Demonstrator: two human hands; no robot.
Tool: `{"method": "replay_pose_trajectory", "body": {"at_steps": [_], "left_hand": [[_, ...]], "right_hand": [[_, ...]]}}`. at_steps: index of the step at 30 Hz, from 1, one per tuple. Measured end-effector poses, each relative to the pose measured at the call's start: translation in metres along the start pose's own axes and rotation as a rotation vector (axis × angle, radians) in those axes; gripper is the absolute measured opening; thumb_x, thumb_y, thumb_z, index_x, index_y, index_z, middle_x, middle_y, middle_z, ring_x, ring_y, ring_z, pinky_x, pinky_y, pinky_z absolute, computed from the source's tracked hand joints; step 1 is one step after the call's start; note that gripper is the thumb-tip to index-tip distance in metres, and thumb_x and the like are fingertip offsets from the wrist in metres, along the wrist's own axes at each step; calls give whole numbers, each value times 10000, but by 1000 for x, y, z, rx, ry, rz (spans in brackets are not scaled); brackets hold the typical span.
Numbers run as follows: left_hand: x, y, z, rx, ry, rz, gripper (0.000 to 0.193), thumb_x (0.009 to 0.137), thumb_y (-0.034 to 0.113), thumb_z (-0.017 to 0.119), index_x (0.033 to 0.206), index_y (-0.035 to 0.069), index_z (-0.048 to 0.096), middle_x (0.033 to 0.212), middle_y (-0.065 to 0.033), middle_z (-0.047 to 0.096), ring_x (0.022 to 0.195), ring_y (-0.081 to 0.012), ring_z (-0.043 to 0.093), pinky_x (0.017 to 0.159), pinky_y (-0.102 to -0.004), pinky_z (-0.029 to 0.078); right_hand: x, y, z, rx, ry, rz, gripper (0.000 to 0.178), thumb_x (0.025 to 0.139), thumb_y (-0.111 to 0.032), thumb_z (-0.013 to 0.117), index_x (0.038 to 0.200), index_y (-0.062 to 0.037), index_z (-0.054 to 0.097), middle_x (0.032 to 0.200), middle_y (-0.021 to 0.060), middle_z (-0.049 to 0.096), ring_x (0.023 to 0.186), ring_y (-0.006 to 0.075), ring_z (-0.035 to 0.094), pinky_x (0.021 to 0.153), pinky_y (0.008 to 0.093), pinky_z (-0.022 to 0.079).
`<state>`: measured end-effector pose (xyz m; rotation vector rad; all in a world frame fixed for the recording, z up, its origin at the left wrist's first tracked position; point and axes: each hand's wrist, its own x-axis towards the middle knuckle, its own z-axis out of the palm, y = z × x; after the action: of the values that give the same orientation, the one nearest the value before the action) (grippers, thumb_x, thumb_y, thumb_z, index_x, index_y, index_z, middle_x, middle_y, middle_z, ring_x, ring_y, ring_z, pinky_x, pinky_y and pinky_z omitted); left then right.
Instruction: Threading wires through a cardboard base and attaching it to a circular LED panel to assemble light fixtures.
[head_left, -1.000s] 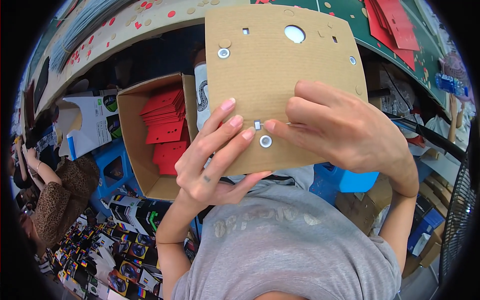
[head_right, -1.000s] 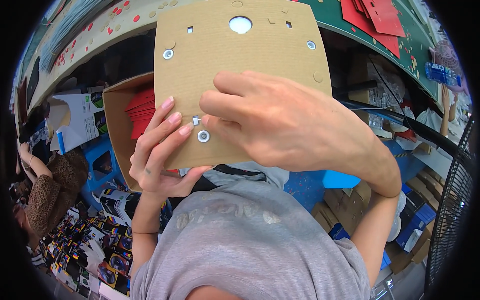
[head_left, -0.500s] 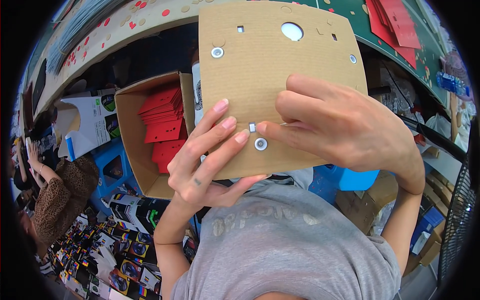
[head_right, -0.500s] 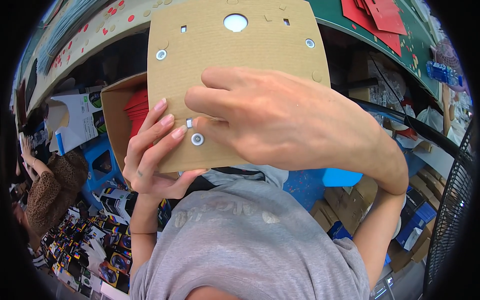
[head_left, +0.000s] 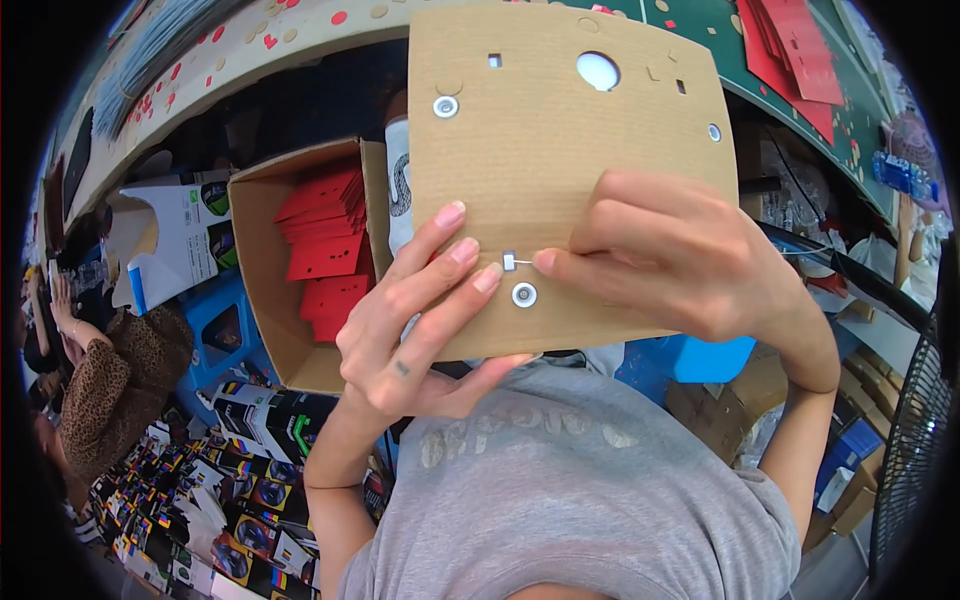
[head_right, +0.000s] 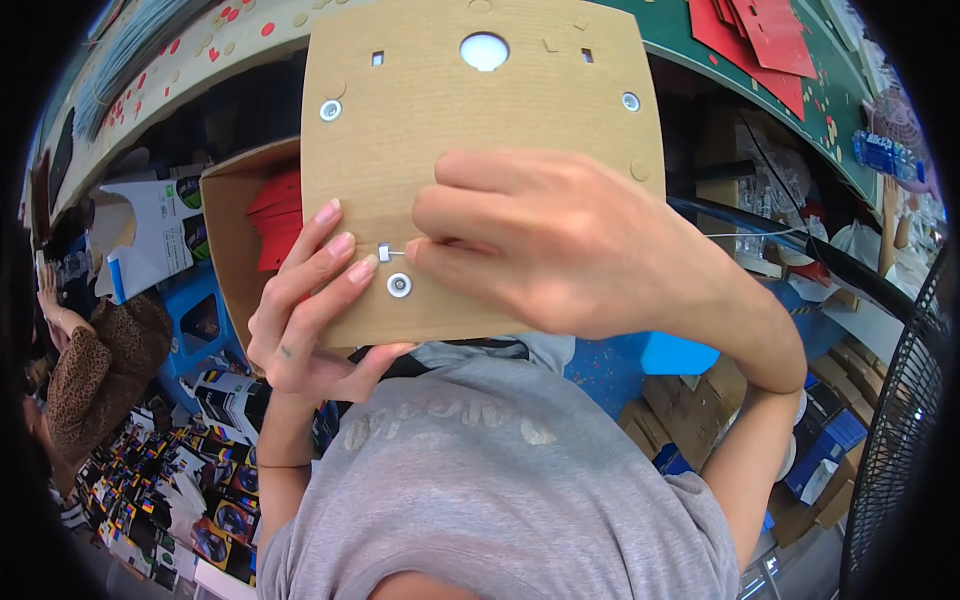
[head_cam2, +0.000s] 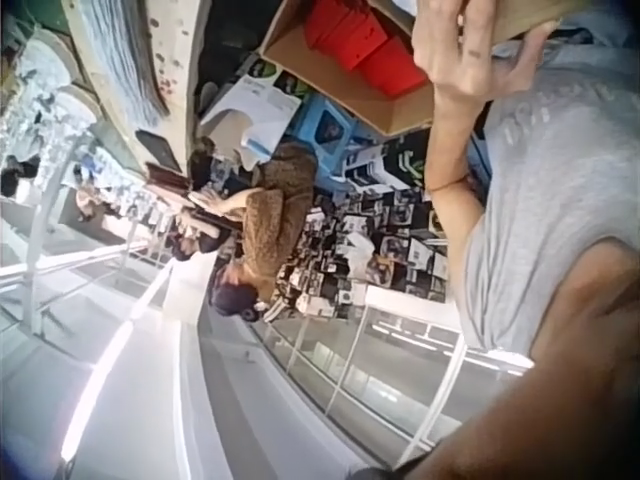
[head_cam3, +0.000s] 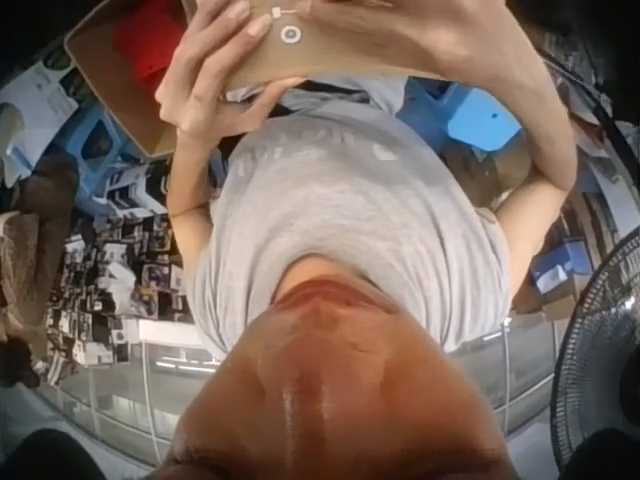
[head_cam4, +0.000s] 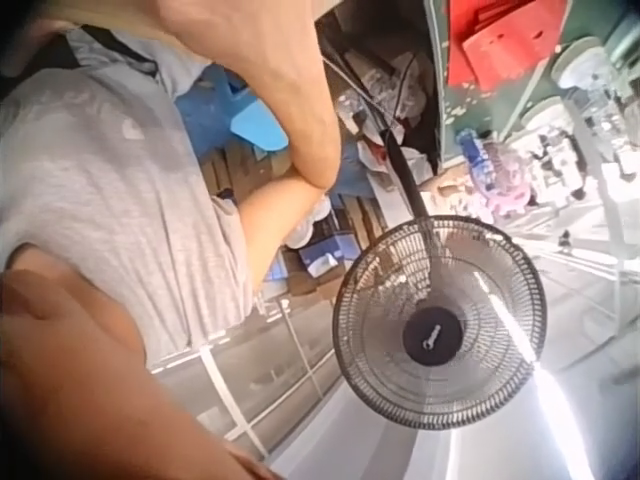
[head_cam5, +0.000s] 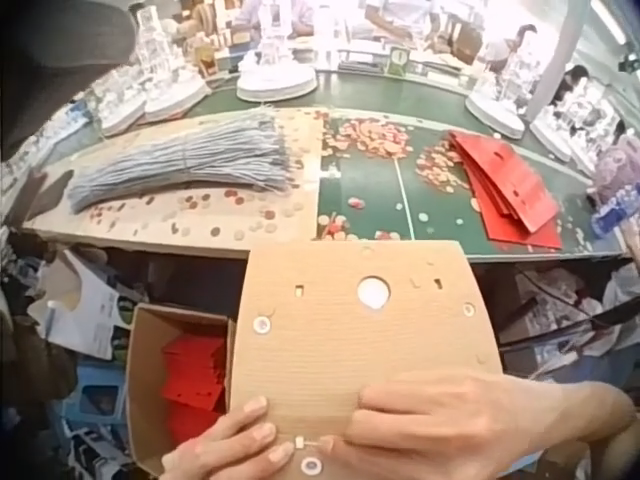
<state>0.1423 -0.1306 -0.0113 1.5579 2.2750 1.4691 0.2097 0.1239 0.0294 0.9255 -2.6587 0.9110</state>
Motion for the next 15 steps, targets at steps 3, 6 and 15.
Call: {"method": "replay_pose_trajectory", "body": {"at_steps": [3, 6, 15], "left_hand": [[1, 2, -4, 13, -44, 7, 552, 737, 242, 904, 1169, -38, 705, 1197, -212, 657, 1186, -495, 634, 965, -541, 590], [5, 4, -6, 44, -58, -3, 550, 753, 251, 894, 1171, -48, 700, 1197, -220, 652, 1186, -493, 634, 957, -538, 593], [0, -2, -4, 8, -9, 6, 556, 760, 262, 890, 1173, -54, 695, 1197, -233, 645, 1188, -498, 631, 969, -540, 585]], "right_hand": [[0, -8, 3, -39, 2, -5, 544, 554, -124, 669, 1046, 105, 716, 866, 110, 598, 694, 224, 578, 567, 333, 498], [1, -12, 7, -44, 9, -20, 567, 548, -128, 657, 1043, 148, 697, 874, 130, 606, 683, 220, 581, 562, 326, 505], [2, -8, 23, -191, 86, -176, 518, 584, -83, 684, 1026, 188, 671, 849, 153, 607, 660, 210, 590, 554, 318, 511]]}}
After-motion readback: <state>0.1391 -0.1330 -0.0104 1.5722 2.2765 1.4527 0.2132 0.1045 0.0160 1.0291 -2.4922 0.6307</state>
